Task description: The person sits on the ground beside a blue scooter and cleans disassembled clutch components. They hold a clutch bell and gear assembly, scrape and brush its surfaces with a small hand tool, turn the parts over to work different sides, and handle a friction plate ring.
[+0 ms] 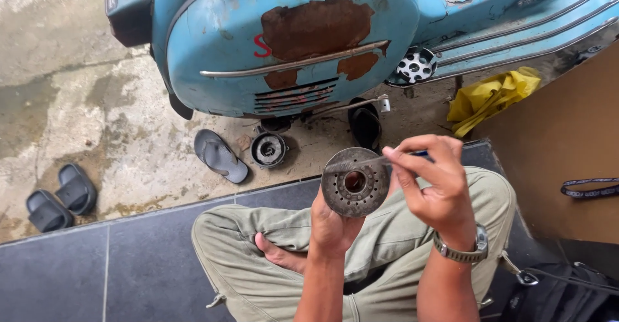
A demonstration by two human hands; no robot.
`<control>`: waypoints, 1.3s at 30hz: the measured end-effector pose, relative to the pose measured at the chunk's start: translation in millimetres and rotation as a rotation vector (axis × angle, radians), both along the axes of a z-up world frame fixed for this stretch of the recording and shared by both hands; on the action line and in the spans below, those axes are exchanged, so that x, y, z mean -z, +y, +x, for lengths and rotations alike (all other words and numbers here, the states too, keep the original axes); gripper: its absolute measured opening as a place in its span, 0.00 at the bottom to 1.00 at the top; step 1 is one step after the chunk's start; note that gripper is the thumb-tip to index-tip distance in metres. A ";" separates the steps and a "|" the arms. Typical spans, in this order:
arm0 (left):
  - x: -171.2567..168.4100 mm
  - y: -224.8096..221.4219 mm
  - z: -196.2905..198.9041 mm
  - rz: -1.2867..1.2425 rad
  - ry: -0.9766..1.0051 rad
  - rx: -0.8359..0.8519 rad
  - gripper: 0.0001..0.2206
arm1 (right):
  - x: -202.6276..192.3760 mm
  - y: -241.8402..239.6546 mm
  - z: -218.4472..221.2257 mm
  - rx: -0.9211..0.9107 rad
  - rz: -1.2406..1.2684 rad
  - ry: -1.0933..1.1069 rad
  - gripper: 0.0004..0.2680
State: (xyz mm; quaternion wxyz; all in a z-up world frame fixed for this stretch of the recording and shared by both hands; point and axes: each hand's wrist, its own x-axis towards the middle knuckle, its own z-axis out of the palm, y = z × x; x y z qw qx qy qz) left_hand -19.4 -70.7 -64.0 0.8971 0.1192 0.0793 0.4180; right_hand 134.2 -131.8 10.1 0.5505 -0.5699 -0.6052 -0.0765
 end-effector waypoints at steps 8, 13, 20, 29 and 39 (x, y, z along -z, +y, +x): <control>-2.2 -5.2 0.2 0.095 -0.093 0.035 0.18 | 8.9 -11.0 1.6 0.062 -0.015 -0.074 0.06; -28.2 -7.0 -6.7 0.166 -0.130 0.022 0.18 | 17.6 -18.9 4.1 0.074 -0.021 -0.003 0.05; -28.6 -10.5 -3.6 0.178 -0.139 -0.014 0.16 | 5.7 -14.2 -22.9 0.059 0.003 -0.006 0.06; -30.0 -15.1 -1.4 0.196 -0.141 -0.073 0.15 | 12.5 -21.0 -12.6 0.141 0.028 -0.117 0.06; -19.6 -17.5 -0.2 0.167 -0.124 -0.033 0.15 | 10.0 -22.9 -11.0 0.186 0.044 -0.132 0.06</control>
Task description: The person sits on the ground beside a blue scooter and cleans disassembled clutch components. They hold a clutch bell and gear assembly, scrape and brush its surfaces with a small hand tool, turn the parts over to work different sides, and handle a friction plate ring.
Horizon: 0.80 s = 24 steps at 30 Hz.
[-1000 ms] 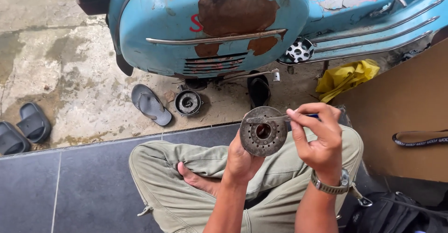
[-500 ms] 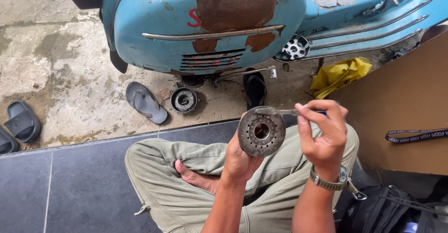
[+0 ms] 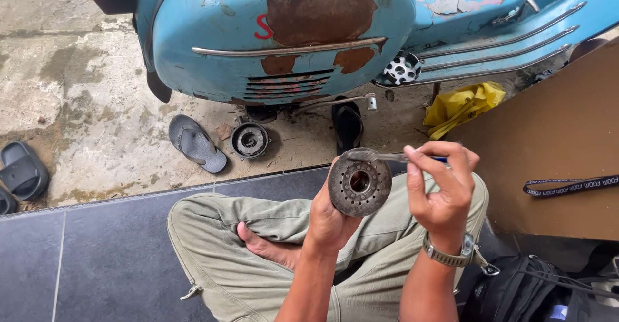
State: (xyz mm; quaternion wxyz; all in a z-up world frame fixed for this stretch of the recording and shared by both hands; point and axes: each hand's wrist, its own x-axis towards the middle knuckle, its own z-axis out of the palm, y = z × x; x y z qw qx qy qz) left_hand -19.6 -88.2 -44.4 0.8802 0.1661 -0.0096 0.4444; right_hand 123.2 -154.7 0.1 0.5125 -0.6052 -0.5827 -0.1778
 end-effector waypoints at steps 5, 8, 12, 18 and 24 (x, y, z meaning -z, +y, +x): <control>-1.7 -1.9 -1.2 -0.079 0.001 0.073 0.17 | -6.1 4.5 -11.1 -0.060 0.006 -0.018 0.06; 8.4 0.6 -1.6 -0.081 0.009 0.049 0.18 | -3.3 1.0 -2.2 -0.026 0.011 -0.007 0.06; -3.4 0.4 -1.8 -0.082 0.013 0.031 0.18 | -6.6 2.7 -8.7 -0.031 0.016 -0.012 0.06; -21.7 -1.3 -4.8 -0.044 -0.014 -0.012 0.17 | -4.8 3.6 -9.1 -0.092 0.026 0.011 0.06; -46.8 -3.0 -5.9 0.078 0.003 -0.100 0.15 | -7.1 4.1 -16.4 -0.084 0.022 0.014 0.06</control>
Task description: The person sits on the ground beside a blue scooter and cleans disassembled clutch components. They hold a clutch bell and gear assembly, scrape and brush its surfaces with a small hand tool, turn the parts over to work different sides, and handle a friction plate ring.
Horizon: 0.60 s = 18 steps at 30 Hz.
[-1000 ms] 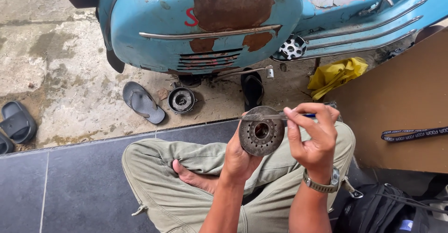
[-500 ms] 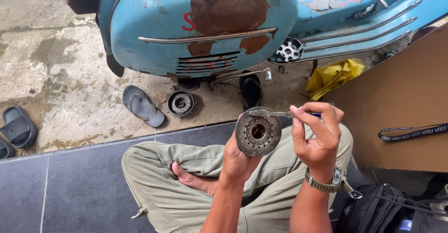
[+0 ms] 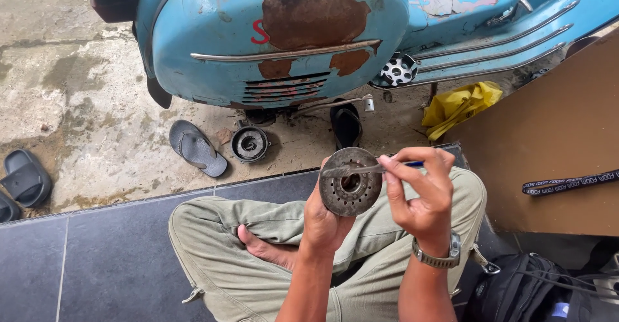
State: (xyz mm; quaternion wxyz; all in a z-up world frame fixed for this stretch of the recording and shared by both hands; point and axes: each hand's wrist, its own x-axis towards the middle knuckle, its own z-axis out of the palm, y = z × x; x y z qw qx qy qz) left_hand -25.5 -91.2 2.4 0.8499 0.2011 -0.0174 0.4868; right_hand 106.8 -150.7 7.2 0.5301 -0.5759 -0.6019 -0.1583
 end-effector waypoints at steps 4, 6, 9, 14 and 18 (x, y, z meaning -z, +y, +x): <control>1.2 -0.2 -1.7 0.020 0.005 -0.014 0.13 | -0.8 0.3 0.5 -0.011 -0.001 0.012 0.06; -4.8 0.2 -3.0 0.036 0.005 -0.025 0.13 | -0.5 -0.9 4.8 0.006 0.006 0.013 0.06; 0.1 0.8 -3.0 0.043 0.017 -0.026 0.13 | 0.2 -0.8 3.5 0.025 0.008 0.005 0.06; 17.7 -0.7 -2.5 0.052 0.003 0.029 0.15 | 0.4 0.9 -3.0 -0.029 0.008 0.013 0.06; 0.8 -0.6 -3.2 0.032 -0.010 0.012 0.15 | 0.7 -3.1 5.2 0.030 0.006 0.015 0.06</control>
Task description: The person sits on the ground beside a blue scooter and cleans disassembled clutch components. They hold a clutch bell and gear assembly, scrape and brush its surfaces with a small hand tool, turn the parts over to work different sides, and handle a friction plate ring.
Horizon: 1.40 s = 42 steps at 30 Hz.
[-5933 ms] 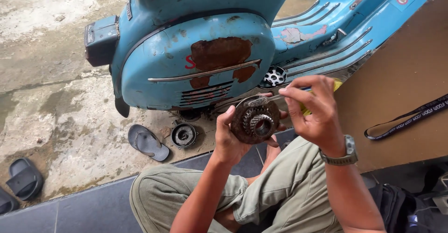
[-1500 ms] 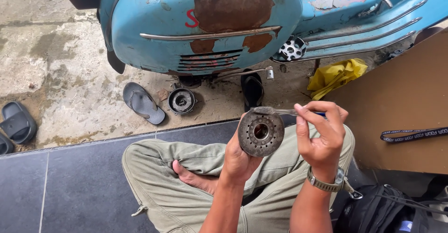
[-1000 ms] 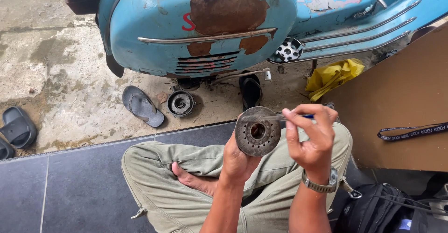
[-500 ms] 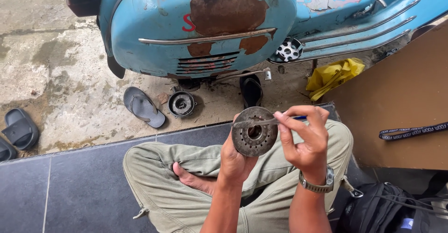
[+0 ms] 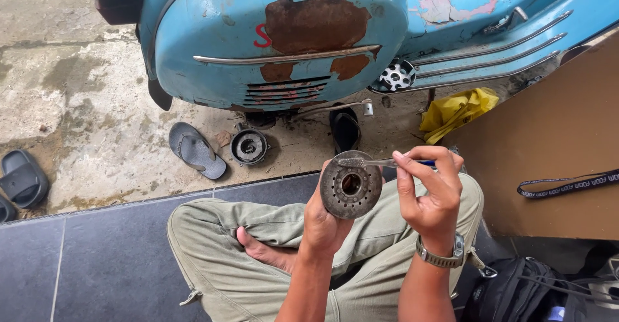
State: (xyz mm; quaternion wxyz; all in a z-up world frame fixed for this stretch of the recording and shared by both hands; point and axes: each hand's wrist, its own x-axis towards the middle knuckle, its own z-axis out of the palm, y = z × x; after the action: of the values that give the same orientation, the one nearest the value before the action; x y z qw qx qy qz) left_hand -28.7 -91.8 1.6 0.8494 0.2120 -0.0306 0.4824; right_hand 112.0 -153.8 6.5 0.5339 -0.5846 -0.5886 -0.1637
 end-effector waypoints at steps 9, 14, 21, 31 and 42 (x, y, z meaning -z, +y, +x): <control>3.0 -0.6 -0.5 -0.038 0.000 0.010 0.16 | 1.5 3.1 -2.7 -0.045 0.003 0.013 0.06; 26.5 2.6 0.9 -0.084 0.012 0.028 0.18 | 1.7 3.9 -6.8 -0.050 -0.004 0.013 0.06; 1.3 4.5 -1.7 -0.083 -0.031 0.004 0.18 | 5.9 2.0 3.8 -0.024 -0.004 0.015 0.05; -0.8 6.0 -5.7 -0.044 -0.033 -0.022 0.15 | 6.5 5.8 -3.2 -0.051 -0.012 0.009 0.06; -14.4 11.7 -22.4 -0.012 -0.073 -0.021 0.15 | 4.2 11.4 -14.3 -0.050 -0.030 -0.011 0.06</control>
State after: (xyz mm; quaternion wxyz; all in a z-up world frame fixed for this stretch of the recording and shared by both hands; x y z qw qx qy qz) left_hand -51.2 -80.1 16.0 0.8437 0.1896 -0.0566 0.4991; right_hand 97.7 -142.4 2.3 0.5257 -0.5767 -0.6083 -0.1450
